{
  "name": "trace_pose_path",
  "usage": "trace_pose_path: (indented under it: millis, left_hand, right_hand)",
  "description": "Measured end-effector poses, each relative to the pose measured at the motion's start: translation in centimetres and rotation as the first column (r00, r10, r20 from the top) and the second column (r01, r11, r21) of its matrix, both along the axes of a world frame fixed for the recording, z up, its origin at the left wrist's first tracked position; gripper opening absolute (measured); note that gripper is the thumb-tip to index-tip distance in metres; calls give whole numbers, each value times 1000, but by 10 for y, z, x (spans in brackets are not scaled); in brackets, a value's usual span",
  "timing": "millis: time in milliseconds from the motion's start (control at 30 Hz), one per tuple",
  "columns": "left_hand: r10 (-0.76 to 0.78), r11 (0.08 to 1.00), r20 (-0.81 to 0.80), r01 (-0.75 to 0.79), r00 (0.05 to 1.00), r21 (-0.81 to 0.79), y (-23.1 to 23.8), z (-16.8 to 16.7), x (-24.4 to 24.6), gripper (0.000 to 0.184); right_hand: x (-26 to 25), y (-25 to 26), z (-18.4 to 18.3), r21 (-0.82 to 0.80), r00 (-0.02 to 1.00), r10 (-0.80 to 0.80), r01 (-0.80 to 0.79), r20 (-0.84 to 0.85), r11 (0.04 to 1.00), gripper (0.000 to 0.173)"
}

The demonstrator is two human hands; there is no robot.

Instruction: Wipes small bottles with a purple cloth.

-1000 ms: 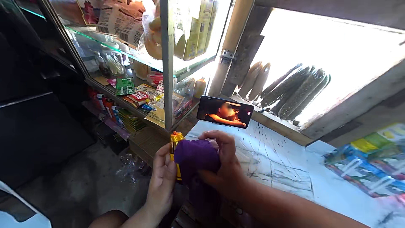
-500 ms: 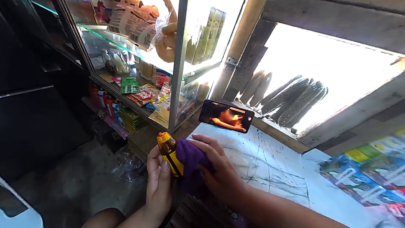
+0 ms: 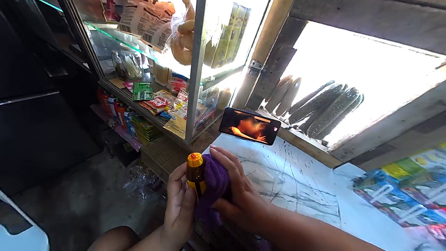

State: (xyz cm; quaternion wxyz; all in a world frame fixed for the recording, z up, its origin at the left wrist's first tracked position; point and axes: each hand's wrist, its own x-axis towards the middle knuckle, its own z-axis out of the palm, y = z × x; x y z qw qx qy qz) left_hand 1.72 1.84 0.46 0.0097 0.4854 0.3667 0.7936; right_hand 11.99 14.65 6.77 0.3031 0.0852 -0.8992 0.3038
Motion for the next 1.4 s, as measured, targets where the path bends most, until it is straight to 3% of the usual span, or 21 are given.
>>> trace_pose_path:
  millis: [167,267,533,900,1200,1400]
  left_hand:
    - [-145,989,22,144,989,15,2,-7,8,41]
    - [-137,991,47,137,989,12,3,-7,10,43]
    - [12,1000,186,-14,982,11,1,0,8,49]
    - [-64,998,70,64,996,7,7,-9,12,40]
    - [-86,996,-31,85,996,-19,8,-10,14,42]
    - [-189,981,1,189,982,-38,5,-7,7,40]
  right_hand:
    - [-4,7,-4,-193,998,-15,2,-66,981,62]
    - [-3,3,-1,-182,999,-14,6,-41,983,54]
    - [-1,-3,4,-10,992,42,-42,116,999,69]
    - [2,-3,-2,-142,993,87,-76,74,987,95]
    - [3,-3,0,-296,994,98,-80,47,952,70]
    - [4,-2,3,-322,995,92,-71,50,944,58]
